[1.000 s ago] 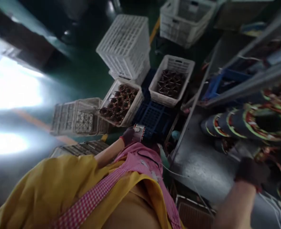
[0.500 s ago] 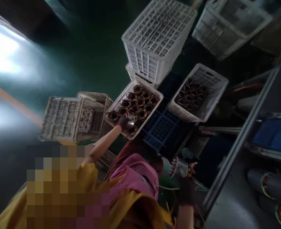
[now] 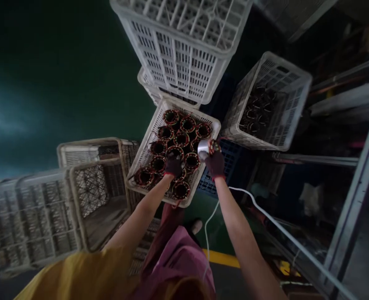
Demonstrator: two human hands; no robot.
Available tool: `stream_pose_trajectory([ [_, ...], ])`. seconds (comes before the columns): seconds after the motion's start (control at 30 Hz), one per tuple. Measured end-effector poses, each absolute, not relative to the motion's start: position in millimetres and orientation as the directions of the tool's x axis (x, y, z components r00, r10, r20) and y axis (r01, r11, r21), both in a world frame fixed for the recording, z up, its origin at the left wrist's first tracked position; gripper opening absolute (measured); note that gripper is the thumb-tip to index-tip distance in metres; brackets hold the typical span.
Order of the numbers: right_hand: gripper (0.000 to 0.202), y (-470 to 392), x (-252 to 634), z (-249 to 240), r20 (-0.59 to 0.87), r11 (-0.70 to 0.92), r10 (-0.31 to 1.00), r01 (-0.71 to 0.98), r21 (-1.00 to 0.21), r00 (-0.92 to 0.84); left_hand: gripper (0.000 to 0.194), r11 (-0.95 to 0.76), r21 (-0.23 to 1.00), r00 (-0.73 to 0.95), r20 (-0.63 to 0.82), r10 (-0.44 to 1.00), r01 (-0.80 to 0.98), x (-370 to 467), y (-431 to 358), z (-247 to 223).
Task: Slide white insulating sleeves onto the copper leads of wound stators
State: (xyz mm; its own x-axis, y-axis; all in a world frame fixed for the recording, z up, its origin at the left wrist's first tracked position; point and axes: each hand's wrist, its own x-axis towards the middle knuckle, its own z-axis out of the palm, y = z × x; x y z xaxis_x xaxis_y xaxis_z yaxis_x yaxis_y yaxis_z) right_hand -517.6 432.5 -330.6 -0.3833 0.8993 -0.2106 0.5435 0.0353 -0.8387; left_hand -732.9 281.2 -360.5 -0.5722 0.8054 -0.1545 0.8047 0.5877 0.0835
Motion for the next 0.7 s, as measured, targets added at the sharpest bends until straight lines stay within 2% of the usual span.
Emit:
stream_pose_trajectory([
  [0.07,0.064,453,-554,-332,-0.125,0.229,0.883,0.646,-0.728,-0.453,0.056,0.558,0.062,-0.543,-0.168,0.823,0.827,-738,276,-369],
  [0.17,0.059,467,-595,-343,-0.179,0.378,0.793,0.701,-0.605,-0.582,0.061,0.537,0.031,-0.522,-0.196,0.830,0.843,-747,275,-372],
  [0.3,0.047,473,-618,-357,-0.313,0.396,0.635,0.645,-0.654,-0.706,0.057,0.535,0.011,-0.514,-0.261,0.817,0.845,-757,282,-364],
  [0.4,0.049,481,-593,-357,-0.312,0.339,0.614,0.599,-0.725,-0.725,0.051,0.561,-0.010,-0.532,-0.330,0.780,0.828,-755,293,-342],
  [0.53,0.036,496,-477,-358,-0.200,0.183,0.798,0.545,-0.819,-0.568,0.045,0.593,-0.100,-0.577,-0.404,0.710,0.799,-724,317,-295],
  [0.63,0.026,497,-342,-369,-0.121,0.053,0.945,0.507,-0.861,-0.305,0.041,0.621,-0.201,-0.644,-0.379,0.664,0.758,-677,335,-265],
  [0.7,0.027,483,-247,-382,-0.086,-0.042,0.994,0.472,-0.881,-0.071,0.036,0.636,-0.229,-0.673,-0.339,0.657,0.736,-631,339,-254],
])
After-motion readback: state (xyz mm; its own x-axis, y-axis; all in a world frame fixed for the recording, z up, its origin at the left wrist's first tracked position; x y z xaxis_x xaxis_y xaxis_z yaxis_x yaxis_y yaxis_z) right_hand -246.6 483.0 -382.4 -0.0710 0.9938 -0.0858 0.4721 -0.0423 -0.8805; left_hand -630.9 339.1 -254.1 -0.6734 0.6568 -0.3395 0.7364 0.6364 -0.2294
